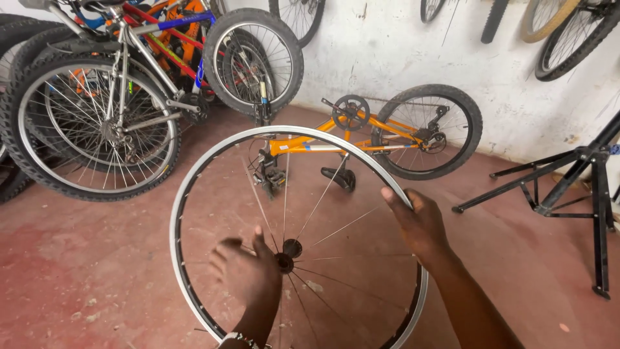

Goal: Lacing a bicycle wheel by threading spokes through the hub and into the rim holes in a specific pattern.

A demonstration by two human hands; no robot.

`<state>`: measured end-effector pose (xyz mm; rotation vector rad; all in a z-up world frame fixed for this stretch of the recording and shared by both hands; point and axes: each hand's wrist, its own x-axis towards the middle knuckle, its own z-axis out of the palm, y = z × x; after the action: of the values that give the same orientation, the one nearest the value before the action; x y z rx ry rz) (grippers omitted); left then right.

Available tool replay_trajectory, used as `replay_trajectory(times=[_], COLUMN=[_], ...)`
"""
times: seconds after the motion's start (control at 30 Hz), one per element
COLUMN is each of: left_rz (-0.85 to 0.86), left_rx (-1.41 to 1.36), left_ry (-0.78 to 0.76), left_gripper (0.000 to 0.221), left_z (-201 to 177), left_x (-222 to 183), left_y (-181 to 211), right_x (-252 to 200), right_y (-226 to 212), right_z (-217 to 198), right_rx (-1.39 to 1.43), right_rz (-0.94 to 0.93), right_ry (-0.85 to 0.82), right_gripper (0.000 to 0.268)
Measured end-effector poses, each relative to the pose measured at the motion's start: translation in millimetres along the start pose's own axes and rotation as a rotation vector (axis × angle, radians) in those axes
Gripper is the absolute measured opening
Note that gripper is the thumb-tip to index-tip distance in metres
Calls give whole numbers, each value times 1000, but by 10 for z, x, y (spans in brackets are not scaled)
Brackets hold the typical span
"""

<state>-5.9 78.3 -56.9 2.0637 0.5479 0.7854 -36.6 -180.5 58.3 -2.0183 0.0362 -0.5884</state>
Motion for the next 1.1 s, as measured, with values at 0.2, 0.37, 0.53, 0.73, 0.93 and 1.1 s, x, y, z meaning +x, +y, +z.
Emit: replay_trajectory(times=[0.2, 0.37, 0.53, 0.73, 0.93, 1.1], left_rz=[-150, -50, -111, -36, -520, -629], left_rx=[-357, -366, -334, -63, -674, -1256], left_ry=[-567, -688, -740, -641, -751, -807], left_gripper=[92, 42, 41, 73, 66, 57], left_z=[81, -76, -155, 311, -245, -364], left_x=[-72, 33, 64, 40, 206, 433], left_y=[-129, 215, 431, 93, 633, 882], right_x=[59, 51, 21, -56, -129, -301], right_y=[203, 75, 23, 118, -81, 18], right_z=[19, -201, -295, -228, -174, -17], right_rx=[199, 230, 35, 395, 319, -100], right_rz=[404, 432, 391, 429, 289, -64], right_ry=[-35, 79, 224, 142, 198, 203], right_gripper=[52, 52, 57, 43, 34, 48])
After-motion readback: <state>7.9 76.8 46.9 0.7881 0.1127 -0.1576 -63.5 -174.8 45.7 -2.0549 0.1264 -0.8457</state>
